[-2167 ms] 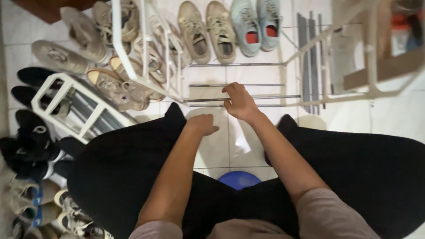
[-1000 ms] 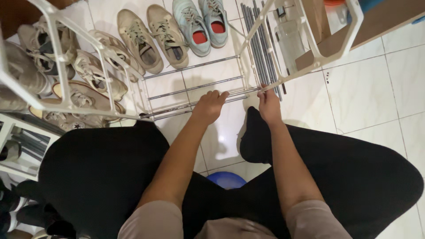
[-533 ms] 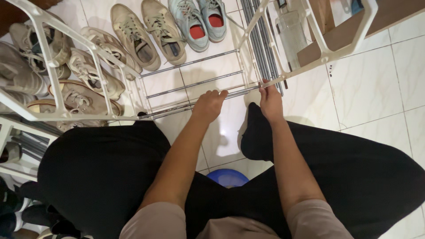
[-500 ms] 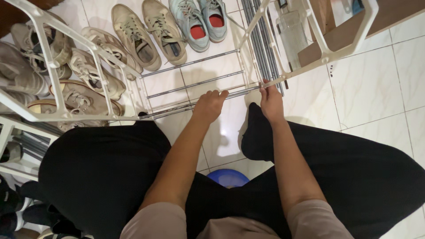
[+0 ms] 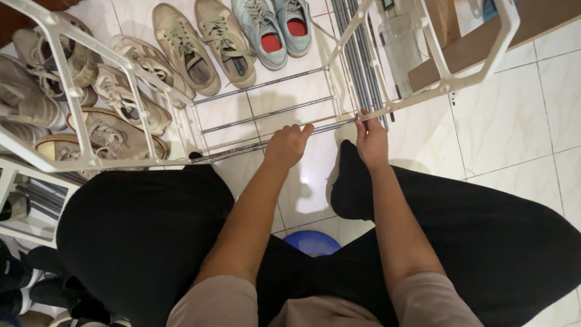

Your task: The person assembles a white plastic shoe rack by inserting metal rods into the frame. They sit on the floor and repeatedly insert rods into slots on both sides of the rack, securing them in place.

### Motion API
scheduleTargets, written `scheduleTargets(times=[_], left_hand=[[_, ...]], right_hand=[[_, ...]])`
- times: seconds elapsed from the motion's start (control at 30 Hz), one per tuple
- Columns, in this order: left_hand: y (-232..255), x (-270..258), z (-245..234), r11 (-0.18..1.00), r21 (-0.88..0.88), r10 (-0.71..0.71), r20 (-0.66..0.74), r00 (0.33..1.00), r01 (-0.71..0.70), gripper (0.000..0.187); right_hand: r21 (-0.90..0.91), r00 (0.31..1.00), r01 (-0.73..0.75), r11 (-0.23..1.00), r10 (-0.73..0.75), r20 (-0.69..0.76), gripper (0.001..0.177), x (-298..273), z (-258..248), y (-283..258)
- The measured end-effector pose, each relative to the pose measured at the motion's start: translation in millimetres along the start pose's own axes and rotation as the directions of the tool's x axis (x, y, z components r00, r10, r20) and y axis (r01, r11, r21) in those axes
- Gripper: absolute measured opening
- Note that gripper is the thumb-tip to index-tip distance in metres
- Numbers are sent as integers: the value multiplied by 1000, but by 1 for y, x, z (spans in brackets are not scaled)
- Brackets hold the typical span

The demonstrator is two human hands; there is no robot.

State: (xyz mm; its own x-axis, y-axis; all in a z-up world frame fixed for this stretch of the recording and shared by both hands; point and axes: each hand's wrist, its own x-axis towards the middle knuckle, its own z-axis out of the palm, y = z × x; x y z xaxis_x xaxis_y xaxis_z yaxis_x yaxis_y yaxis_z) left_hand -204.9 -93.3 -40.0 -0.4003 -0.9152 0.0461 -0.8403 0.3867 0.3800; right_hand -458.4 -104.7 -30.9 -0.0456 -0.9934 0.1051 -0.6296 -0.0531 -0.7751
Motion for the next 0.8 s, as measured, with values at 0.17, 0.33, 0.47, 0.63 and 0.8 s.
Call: scheduleTargets(times=[0.17, 0.33, 0.47, 0.63, 0.8], left_hand=[[5, 3, -3, 998, -26, -56, 65, 996, 58, 23], [18, 28, 12, 997, -65, -47, 48, 998, 51, 27], [46, 51, 26, 999, -27, 44, 85, 995, -41, 34], [68, 64, 28, 993, -119, 18, 130, 991, -3, 32], [59, 69, 13, 968, -250, 63, 241, 968, -1, 48]], right_hand=[[-16, 997, -76, 997, 75, -12, 34, -1, 4, -1], [-16, 997, -63, 998, 63, -43, 34, -2, 11, 5], [-38, 999, -52, 998, 51, -14, 35, -5, 7, 6], [-8, 998, -63, 998, 63, -13, 35, -6, 4, 0], [-66, 999, -26, 997, 24, -34, 31, -6, 6, 2]])
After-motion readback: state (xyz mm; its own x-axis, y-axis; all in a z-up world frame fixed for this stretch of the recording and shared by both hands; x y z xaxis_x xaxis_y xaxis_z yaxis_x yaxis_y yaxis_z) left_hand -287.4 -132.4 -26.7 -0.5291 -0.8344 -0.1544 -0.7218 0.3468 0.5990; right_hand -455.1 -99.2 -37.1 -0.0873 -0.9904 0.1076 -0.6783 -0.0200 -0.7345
